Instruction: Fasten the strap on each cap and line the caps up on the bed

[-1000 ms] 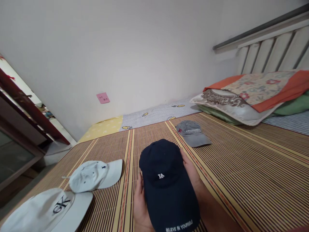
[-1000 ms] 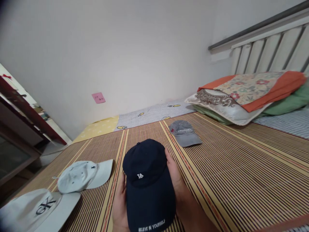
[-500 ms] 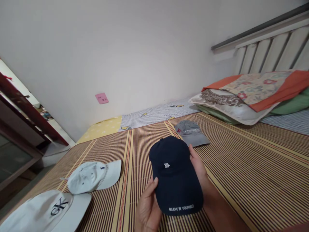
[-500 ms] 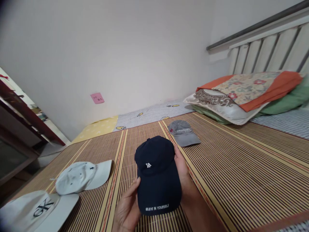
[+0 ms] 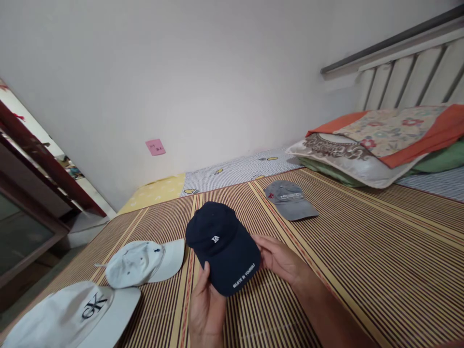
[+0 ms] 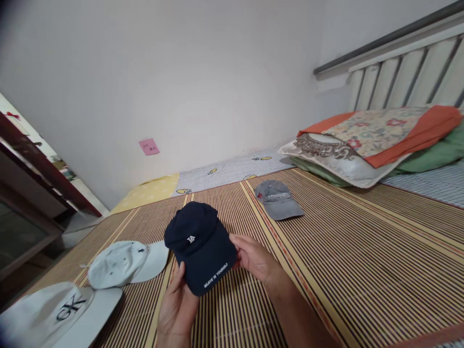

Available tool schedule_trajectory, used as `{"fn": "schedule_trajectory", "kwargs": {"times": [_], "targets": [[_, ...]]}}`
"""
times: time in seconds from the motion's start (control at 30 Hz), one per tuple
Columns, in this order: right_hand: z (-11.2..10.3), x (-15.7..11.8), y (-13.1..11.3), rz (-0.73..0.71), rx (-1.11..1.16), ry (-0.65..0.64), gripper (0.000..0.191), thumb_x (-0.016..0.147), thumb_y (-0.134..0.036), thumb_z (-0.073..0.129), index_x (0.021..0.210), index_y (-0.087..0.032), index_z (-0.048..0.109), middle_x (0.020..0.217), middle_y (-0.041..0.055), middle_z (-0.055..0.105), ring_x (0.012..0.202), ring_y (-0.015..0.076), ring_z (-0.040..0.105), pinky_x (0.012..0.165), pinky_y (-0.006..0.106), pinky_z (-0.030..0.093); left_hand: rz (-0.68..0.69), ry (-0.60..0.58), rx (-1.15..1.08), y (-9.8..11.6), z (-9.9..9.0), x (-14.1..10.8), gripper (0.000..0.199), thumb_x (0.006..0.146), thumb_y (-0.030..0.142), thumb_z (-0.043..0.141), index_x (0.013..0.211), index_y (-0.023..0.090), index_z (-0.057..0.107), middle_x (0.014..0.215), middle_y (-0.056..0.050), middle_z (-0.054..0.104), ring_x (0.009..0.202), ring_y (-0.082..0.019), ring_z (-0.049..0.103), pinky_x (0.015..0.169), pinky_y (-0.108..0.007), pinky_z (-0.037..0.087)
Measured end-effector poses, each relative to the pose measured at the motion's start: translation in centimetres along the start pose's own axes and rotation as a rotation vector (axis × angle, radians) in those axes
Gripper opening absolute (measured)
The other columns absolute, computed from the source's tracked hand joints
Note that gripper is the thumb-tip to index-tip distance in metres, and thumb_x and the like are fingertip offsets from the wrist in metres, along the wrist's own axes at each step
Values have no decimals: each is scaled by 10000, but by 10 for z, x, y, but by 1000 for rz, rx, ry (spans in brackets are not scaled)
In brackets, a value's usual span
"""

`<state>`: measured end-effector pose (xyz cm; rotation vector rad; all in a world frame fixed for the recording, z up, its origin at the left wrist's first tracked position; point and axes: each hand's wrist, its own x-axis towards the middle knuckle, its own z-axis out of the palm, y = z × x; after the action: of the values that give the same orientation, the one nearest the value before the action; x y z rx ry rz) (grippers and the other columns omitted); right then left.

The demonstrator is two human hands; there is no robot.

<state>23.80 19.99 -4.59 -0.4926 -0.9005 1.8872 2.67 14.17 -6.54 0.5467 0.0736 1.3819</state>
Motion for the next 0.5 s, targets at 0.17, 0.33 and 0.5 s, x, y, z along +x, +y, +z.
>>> {"fn": "schedule_trajectory", "kwargs": {"times": [0.17, 0.33, 0.5], "targets": [[4, -6, 0, 81, -84, -89, 372, 746, -382, 886, 990, -136, 751, 696, -6, 696, 414, 59, 562, 352, 162, 257, 175, 320, 157, 10, 13, -3, 405, 1053, 259, 443, 1408, 350, 615, 1365, -57, 700, 1380, -202, 546, 1261, -479, 139], [14, -3, 7, 76, -39, -98, 377, 710, -414, 900, 923, -150, 735, 681, -34, 644, 418, 31, 504, 353, 148, 235, 211, 527, 318, 13, 39, -6, 544, 999, 163, 525, 1501, 372, 509, 1424, -65, 675, 1403, -260, 536, 1225, -537, 319], [14, -1, 10, 16, 36, -40, 359, 719, -380, 909, 941, -150, 748, 677, -35, 651, 479, 39, 559, 422, 124, 359, 136, 495, 253, 14, 44, -2, 595, 991, 140, 522, 1531, 383, 465, 1487, -33, 632, 1394, -231, 552, 1210, -409, 389]]}}
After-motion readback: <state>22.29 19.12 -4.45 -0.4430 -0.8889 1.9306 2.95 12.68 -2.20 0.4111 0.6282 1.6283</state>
